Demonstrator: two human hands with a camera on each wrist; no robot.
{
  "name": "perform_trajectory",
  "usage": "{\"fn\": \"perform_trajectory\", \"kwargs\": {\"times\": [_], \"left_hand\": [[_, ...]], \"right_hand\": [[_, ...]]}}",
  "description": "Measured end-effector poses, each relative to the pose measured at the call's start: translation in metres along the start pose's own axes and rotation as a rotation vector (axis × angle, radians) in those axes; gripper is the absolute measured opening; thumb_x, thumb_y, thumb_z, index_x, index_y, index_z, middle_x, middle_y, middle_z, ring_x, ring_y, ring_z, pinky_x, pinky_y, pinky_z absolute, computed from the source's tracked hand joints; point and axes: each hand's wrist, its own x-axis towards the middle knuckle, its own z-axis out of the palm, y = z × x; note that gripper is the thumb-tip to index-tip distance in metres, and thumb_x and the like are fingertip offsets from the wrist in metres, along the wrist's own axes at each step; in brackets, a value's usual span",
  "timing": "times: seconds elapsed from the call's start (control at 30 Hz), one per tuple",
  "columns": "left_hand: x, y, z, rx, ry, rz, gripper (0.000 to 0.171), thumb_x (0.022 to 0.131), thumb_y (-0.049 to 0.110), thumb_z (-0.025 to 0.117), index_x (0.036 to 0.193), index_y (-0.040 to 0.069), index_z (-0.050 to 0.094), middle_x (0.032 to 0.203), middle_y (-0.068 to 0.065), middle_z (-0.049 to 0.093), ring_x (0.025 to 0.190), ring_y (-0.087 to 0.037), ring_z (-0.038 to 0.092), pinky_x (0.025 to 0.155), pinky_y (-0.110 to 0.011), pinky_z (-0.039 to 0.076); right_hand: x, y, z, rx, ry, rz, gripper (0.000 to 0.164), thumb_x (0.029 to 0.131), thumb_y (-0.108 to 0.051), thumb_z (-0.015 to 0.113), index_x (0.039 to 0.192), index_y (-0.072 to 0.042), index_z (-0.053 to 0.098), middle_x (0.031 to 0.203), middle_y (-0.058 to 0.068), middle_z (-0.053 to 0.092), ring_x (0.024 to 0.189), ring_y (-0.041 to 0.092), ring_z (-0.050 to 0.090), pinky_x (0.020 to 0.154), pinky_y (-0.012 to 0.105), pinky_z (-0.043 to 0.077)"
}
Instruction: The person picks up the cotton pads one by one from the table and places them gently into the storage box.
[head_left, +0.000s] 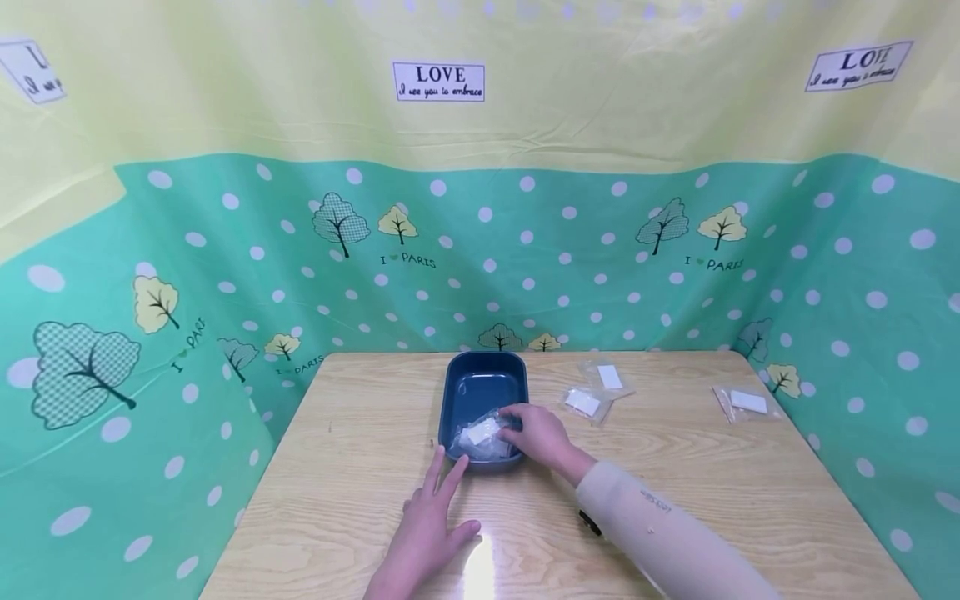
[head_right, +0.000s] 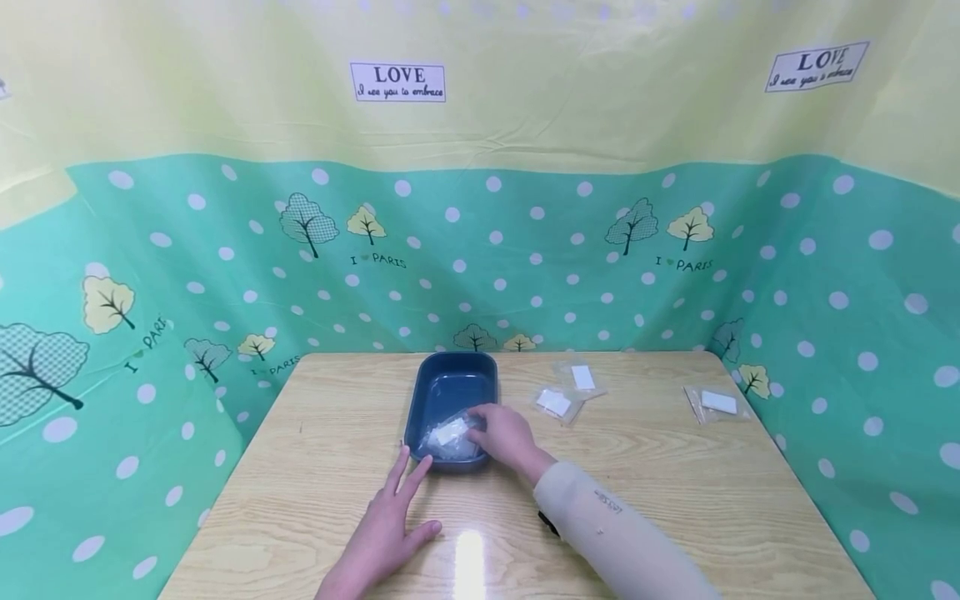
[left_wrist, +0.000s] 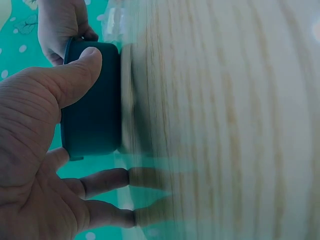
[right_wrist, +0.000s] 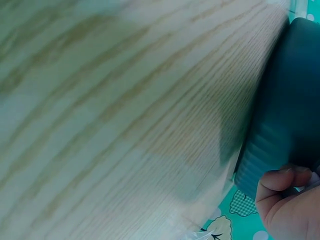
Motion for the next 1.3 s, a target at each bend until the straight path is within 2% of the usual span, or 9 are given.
{"fn": "perform_trajectory", "kwargs": {"times": [0.47,1.3], "left_hand": [[-0.0007,-0.0022,0.0039,-0.008,0.021,0.0,0.099,0.087,0.039,0.088,0.168,0.027,0.035,0.181,-0.016,0.014,0.134,-0.066,0.053,0.1,-0.091,0.04],[0.0022,-0.0026,0.0063,-0.007,0.003,-0.028,0.098,0.088,0.042,0.087,0.169,0.029,0.033,0.182,-0.014,0.011,0.136,-0.067,0.051,0.103,-0.091,0.038]], "right_hand": [[-0.0009,-0.001,0.002,-0.001,0.008,0.001,0.047,0.096,-0.034,0.081,0.138,-0.017,0.072,0.143,0.01,0.071,0.133,0.035,0.067,0.113,0.053,0.056],[-0.0018,0.0013,0.003,0.01,0.024,-0.015,0.046,0.095,-0.033,0.081,0.137,-0.015,0.072,0.141,0.011,0.072,0.132,0.036,0.067,0.113,0.054,0.056]]}}
